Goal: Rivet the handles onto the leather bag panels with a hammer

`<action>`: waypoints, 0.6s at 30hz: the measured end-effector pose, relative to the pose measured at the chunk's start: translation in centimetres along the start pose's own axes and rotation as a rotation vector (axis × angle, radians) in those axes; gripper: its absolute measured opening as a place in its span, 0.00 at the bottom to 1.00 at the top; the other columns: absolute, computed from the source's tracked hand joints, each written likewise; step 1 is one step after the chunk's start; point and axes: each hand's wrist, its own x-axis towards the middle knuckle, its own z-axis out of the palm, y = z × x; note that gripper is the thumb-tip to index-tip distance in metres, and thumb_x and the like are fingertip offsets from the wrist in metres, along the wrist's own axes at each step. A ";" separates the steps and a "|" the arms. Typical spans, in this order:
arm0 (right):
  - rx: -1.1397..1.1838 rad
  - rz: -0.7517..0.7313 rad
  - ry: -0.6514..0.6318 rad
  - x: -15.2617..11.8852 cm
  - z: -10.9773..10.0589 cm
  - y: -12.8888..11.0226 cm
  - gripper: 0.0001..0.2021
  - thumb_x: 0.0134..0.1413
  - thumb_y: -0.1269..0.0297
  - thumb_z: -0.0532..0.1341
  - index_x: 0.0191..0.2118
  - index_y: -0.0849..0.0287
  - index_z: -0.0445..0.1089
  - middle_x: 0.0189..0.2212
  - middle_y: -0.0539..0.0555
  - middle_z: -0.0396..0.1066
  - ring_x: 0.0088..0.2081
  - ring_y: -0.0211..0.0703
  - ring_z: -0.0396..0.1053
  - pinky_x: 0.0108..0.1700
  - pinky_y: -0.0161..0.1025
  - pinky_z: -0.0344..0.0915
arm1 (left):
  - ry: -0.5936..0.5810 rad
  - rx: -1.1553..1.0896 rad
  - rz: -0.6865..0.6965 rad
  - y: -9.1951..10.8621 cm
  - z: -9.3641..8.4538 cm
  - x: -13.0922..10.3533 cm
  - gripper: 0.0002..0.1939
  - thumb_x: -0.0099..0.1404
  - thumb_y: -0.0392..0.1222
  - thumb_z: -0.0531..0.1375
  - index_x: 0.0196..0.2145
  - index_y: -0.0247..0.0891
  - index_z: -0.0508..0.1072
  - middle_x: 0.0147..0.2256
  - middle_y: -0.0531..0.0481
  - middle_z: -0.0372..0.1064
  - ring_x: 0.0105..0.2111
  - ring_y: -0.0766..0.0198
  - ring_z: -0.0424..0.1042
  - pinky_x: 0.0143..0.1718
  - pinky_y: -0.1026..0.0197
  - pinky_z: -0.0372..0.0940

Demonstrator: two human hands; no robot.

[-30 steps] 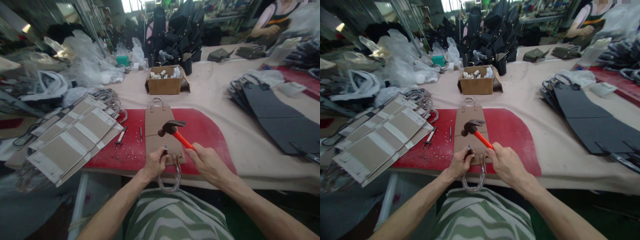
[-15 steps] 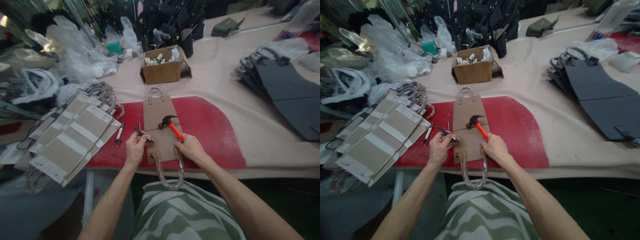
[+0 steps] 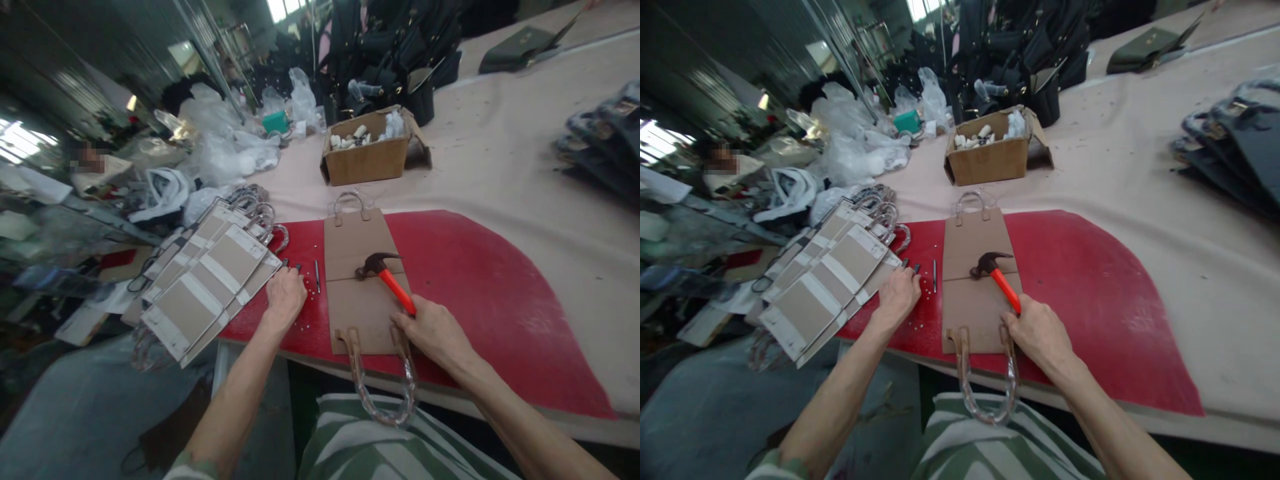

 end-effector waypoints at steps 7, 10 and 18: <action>-0.003 0.008 0.001 0.1 0.0 -0.1 0.12 0.57 0.57 0.56 0.38 0.61 0.69 0.28 0.59 0.73 0.31 0.48 0.71 0.29 0.37 0.53 | -0.332 -0.263 -0.099 2.4 -0.3 4.9 0.11 0.56 0.45 0.61 0.22 0.35 0.74 0.27 0.36 0.75 0.35 0.49 0.76 0.36 0.57 0.65; -0.023 0.018 0.004 -0.1 0.0 -0.2 0.14 0.57 0.56 0.57 0.39 0.62 0.70 0.29 0.59 0.73 0.33 0.48 0.72 0.29 0.38 0.54 | -0.352 -0.325 -0.116 2.0 0.2 5.9 0.10 0.52 0.40 0.62 0.17 0.36 0.69 0.23 0.37 0.73 0.34 0.48 0.77 0.35 0.57 0.66; 0.004 0.055 -0.014 -0.2 0.0 -0.3 0.15 0.57 0.55 0.57 0.42 0.61 0.71 0.33 0.59 0.75 0.34 0.47 0.71 0.30 0.38 0.55 | -0.304 -1.143 -0.189 2.0 -0.4 0.8 0.11 0.57 0.45 0.59 0.34 0.36 0.66 0.25 0.51 0.72 0.24 0.63 0.75 0.25 0.63 0.70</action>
